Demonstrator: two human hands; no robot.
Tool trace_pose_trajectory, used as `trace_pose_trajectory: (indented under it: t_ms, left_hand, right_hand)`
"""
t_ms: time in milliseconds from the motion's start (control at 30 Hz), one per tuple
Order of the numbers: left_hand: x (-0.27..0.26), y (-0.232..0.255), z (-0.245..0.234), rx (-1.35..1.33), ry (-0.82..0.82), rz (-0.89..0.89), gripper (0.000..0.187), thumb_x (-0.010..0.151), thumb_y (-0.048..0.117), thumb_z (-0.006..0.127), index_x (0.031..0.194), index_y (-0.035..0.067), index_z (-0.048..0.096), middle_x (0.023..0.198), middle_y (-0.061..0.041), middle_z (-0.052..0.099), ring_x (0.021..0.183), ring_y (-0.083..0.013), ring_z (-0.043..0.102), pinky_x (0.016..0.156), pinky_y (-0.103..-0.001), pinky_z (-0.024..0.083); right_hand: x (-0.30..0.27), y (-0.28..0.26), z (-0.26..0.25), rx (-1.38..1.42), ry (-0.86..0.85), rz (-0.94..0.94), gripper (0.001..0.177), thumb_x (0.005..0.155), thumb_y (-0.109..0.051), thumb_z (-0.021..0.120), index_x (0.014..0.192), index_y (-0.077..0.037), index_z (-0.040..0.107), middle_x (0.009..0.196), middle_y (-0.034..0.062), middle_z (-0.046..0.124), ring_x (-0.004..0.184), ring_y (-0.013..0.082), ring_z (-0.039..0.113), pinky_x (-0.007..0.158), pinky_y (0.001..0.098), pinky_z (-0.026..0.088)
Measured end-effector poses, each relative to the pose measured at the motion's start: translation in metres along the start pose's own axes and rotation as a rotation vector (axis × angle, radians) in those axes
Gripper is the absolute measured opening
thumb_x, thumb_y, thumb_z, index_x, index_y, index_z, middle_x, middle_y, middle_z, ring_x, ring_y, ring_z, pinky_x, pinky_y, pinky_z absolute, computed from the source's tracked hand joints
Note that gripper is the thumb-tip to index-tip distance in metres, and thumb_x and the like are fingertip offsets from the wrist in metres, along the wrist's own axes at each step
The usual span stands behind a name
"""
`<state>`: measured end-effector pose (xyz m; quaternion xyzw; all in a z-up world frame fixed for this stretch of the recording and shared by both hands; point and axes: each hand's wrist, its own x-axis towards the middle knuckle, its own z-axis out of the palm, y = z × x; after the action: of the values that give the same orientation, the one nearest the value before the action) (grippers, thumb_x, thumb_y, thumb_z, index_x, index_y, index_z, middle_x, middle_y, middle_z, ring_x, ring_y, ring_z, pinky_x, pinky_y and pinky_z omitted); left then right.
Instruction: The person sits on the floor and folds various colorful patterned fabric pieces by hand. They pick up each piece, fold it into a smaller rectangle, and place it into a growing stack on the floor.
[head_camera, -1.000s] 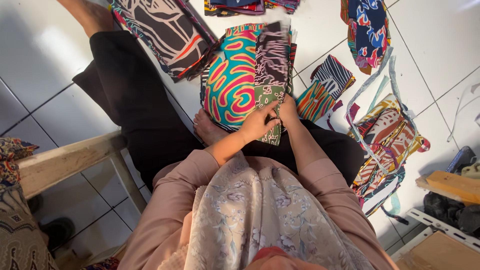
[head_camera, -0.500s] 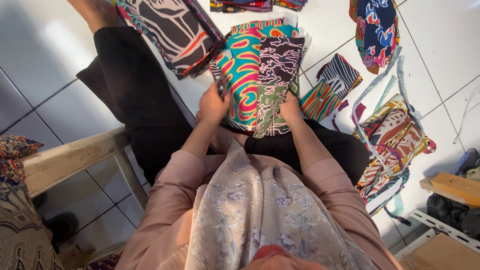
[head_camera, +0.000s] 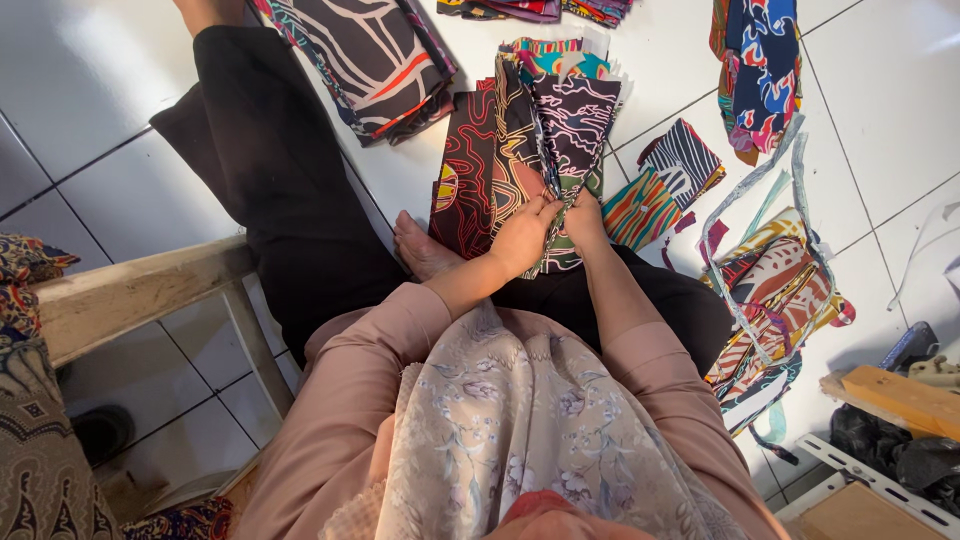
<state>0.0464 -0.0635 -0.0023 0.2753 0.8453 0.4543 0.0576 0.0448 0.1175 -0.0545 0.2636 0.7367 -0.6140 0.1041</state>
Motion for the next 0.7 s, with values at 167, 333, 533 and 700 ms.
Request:
trace_pose_trajectory:
  t_ms: [167,333,533,700]
  left_hand:
    - [-0.011,-0.019,-0.002,-0.450,-0.102,-0.149,0.063,0.082,-0.019,0.045,0.139,0.006,0.059,0.135,-0.014,0.062,0.106,-0.0266,0.067,0.096,-0.034,0.055]
    - [-0.020,-0.050,0.013,-0.959,0.010,-0.137,0.062,0.090,-0.024,0.040,0.147,-0.001,0.049,0.148,-0.016,0.057,0.138,-0.0210,0.054,0.117,-0.030,0.038]
    - [-0.021,-0.072,0.022,-1.491,0.061,-0.546,0.066,0.079,-0.023,0.033,0.140,-0.004,0.052,0.137,-0.015,0.064,0.122,-0.0184,0.064,0.097,-0.027,0.054]
    - [-0.025,-0.076,0.014,-1.601,0.052,-0.538,0.063,0.082,-0.022,0.033,0.140,-0.006,0.054,0.134,-0.017,0.065,0.117,-0.0194,0.065,0.096,-0.026,0.056]
  right_hand:
    - [-0.004,-0.011,0.004,0.018,0.010,0.039,0.025,0.095,-0.002,0.057,0.117,-0.008,0.068,0.094,0.0041,0.073,0.067,0.0104,0.065,0.048,0.0269,0.052]
    - [-0.013,-0.025,0.009,0.029,0.020,0.070,0.035,0.095,0.000,0.052,0.125,-0.010,0.066,0.101,0.0045,0.075,0.072,0.0126,0.072,0.052,0.0285,0.060]
    - [-0.014,-0.027,0.011,0.094,0.003,0.045,0.045,0.092,0.006,0.047,0.129,-0.007,0.067,0.107,0.0060,0.076,0.075,0.0131,0.072,0.055,0.0279,0.059]
    - [-0.009,-0.016,0.008,0.117,-0.013,0.002,0.039,0.095,0.004,0.051,0.130,-0.005,0.066,0.110,0.0060,0.076,0.080,0.0132,0.073,0.060,0.0277,0.061]
